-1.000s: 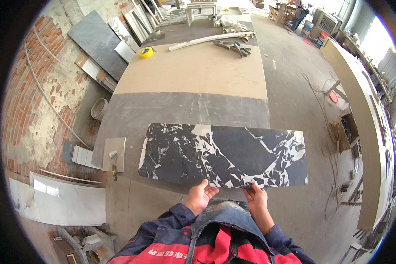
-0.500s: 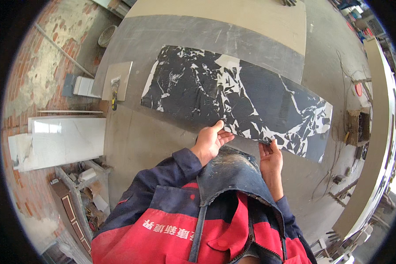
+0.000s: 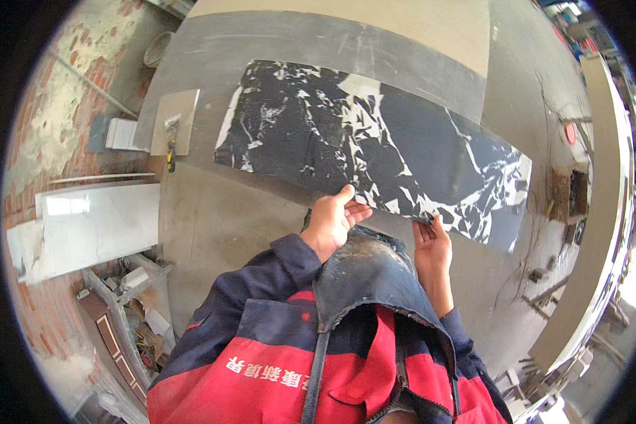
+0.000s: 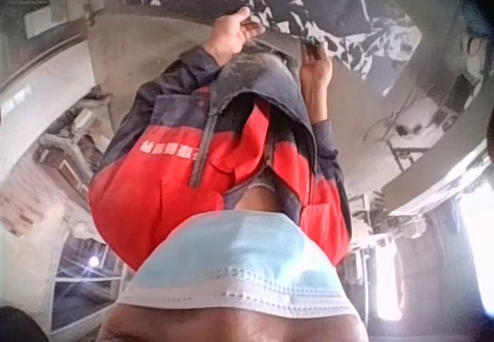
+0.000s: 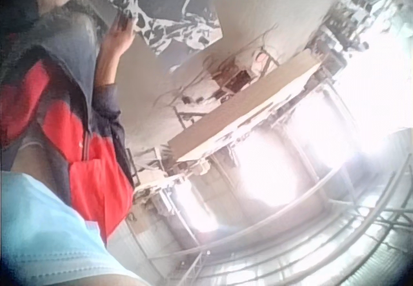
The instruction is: The person uses a trowel to spread adhesive onto the back of large ceramic tiles. They repeatedly scoop adhesive from a pile and apply it in even strokes across the tile surface, then flip the tile to reveal the finished face.
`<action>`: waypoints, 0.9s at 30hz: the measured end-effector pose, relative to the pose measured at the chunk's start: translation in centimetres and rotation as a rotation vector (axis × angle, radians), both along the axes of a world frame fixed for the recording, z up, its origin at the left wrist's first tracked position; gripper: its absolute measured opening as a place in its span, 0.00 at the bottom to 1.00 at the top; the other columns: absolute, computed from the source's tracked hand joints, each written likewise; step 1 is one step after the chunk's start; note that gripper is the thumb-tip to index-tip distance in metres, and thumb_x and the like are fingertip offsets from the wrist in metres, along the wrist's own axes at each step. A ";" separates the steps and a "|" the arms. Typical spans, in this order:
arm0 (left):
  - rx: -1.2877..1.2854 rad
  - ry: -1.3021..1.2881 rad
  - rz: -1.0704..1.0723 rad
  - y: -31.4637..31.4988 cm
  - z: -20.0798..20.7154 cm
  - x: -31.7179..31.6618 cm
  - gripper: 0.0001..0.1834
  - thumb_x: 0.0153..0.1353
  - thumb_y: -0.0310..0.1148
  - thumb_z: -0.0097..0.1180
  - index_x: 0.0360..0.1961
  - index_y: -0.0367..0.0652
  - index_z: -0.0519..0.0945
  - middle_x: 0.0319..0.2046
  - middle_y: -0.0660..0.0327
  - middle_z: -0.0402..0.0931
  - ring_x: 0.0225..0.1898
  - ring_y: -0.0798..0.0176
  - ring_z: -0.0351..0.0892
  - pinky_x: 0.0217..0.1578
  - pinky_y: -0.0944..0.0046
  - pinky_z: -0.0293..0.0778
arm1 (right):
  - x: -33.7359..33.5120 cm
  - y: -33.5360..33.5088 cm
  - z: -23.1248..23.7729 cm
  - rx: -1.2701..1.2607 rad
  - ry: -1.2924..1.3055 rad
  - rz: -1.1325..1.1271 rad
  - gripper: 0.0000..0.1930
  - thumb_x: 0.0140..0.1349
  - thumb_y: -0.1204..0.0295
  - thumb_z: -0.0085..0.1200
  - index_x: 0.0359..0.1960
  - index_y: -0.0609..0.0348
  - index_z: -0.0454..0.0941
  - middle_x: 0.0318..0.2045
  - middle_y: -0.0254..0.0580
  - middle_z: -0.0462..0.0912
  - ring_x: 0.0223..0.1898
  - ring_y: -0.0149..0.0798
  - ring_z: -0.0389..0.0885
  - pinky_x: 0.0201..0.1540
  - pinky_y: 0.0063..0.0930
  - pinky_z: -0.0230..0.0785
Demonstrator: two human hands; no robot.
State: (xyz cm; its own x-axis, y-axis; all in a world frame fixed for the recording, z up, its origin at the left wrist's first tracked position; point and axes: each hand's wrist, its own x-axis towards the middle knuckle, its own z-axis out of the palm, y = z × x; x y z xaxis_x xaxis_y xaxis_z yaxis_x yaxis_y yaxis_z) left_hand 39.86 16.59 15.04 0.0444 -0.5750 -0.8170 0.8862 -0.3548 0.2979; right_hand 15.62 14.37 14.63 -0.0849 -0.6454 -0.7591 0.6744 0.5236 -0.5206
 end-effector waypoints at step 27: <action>0.047 -0.038 -0.082 0.1 0.3 0.8 0.13 0.73 0.37 0.56 0.43 0.35 0.77 0.39 0.47 0.79 0.43 0.48 0.82 0.54 0.45 0.81 | 1.4 -0.3 0.7 0.024 0.019 -0.133 0.10 0.70 0.74 0.56 0.49 0.60 0.72 0.45 0.43 0.82 0.47 0.43 0.84 0.54 0.44 0.80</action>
State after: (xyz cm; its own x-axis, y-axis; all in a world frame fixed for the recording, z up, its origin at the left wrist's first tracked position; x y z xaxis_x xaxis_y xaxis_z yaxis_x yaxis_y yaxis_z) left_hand 40.65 16.72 15.36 0.0298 -0.5393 -0.8416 0.8418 -0.4404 0.3120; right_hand 16.97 14.09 15.31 -0.1829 -0.6094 -0.7715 0.7286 0.4428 -0.5225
